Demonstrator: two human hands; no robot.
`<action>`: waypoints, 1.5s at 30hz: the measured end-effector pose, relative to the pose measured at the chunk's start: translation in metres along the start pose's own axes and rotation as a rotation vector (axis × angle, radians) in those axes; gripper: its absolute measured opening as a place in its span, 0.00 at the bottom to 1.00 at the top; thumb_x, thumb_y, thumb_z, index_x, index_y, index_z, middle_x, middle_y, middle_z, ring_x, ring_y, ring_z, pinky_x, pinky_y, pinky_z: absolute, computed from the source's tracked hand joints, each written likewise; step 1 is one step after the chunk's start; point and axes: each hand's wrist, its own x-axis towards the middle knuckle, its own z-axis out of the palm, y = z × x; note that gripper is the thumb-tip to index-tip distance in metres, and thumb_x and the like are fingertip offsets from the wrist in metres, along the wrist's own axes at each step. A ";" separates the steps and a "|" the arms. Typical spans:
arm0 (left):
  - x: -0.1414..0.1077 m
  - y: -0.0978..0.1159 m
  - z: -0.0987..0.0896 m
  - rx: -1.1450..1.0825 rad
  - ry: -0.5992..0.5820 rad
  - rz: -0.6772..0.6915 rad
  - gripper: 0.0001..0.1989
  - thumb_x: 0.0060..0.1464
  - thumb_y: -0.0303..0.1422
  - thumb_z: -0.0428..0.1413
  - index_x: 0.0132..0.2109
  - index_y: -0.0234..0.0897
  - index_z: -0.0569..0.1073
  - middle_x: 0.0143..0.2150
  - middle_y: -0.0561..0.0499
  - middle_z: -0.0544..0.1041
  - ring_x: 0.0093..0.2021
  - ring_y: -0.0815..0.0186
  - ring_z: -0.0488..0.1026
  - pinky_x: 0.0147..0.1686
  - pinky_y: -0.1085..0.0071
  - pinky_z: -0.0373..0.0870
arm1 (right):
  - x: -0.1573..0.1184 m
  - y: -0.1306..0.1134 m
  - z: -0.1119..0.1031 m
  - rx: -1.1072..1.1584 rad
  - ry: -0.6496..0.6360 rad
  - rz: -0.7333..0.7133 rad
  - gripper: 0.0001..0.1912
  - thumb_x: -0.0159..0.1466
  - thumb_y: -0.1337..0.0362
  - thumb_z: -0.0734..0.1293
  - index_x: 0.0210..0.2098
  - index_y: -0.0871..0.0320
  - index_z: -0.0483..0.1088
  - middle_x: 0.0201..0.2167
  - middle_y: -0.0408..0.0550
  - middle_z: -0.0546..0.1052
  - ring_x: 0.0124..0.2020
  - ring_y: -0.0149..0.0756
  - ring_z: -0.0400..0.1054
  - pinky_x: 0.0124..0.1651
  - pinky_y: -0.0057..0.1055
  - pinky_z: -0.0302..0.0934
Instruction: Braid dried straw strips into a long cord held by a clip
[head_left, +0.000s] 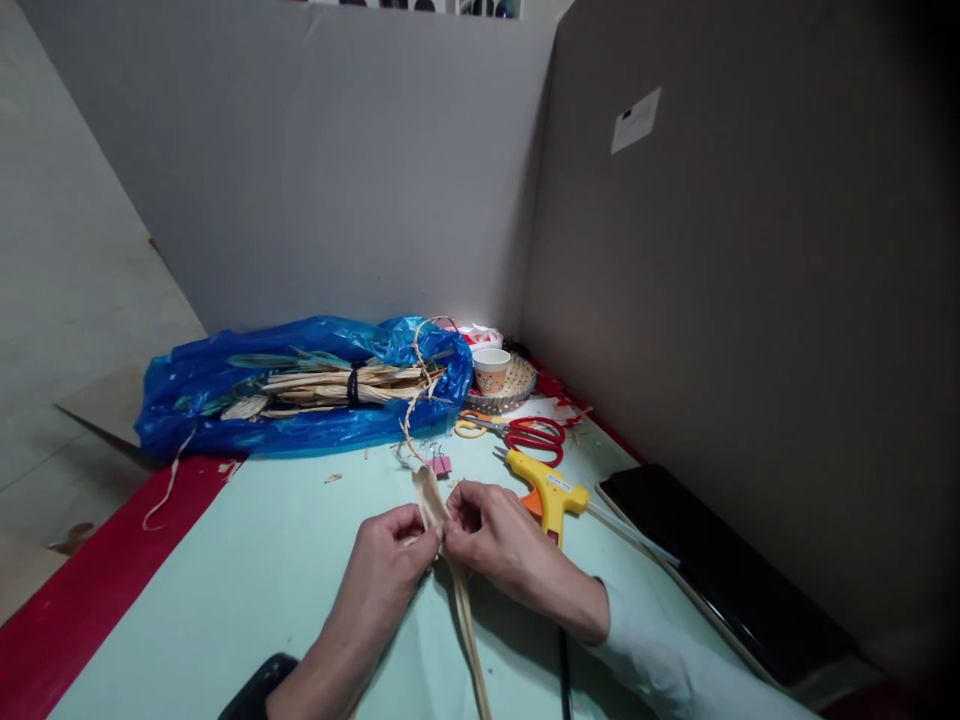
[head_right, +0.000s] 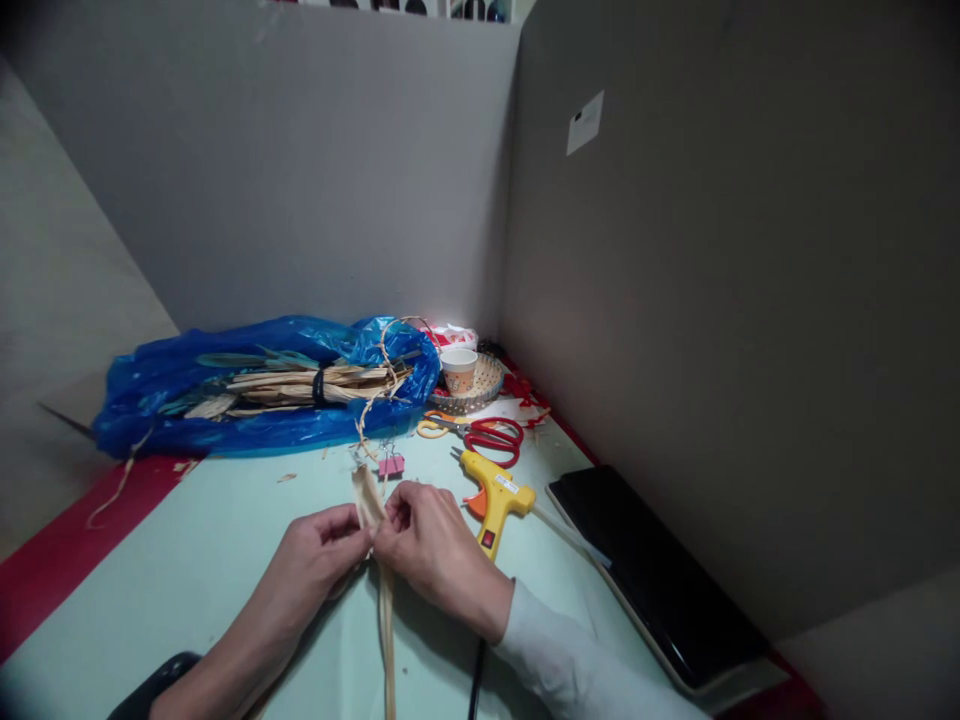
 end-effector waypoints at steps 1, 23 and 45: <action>0.000 0.001 0.000 0.003 -0.001 0.016 0.07 0.42 0.33 0.58 0.27 0.32 0.76 0.20 0.56 0.68 0.23 0.71 0.59 0.24 0.76 0.55 | 0.000 0.000 0.000 0.005 0.009 -0.006 0.02 0.52 0.69 0.62 0.24 0.60 0.65 0.20 0.40 0.68 0.24 0.28 0.60 0.26 0.23 0.49; -0.002 0.003 -0.001 -0.043 0.007 -0.011 0.12 0.41 0.34 0.59 0.32 0.30 0.78 0.14 0.60 0.62 0.16 0.75 0.50 0.17 0.76 0.48 | 0.004 0.012 0.006 0.542 -0.101 0.099 0.05 0.48 0.67 0.65 0.25 0.61 0.65 0.19 0.37 0.63 0.21 0.24 0.53 0.25 0.23 0.48; 0.006 -0.012 -0.005 -0.066 0.030 -0.108 0.13 0.38 0.38 0.62 0.21 0.35 0.69 0.13 0.63 0.55 0.14 0.79 0.44 0.16 0.76 0.35 | -0.054 -0.037 -0.172 0.284 0.675 -0.174 0.05 0.63 0.61 0.61 0.33 0.55 0.63 0.25 0.44 0.62 0.22 0.28 0.53 0.22 0.28 0.47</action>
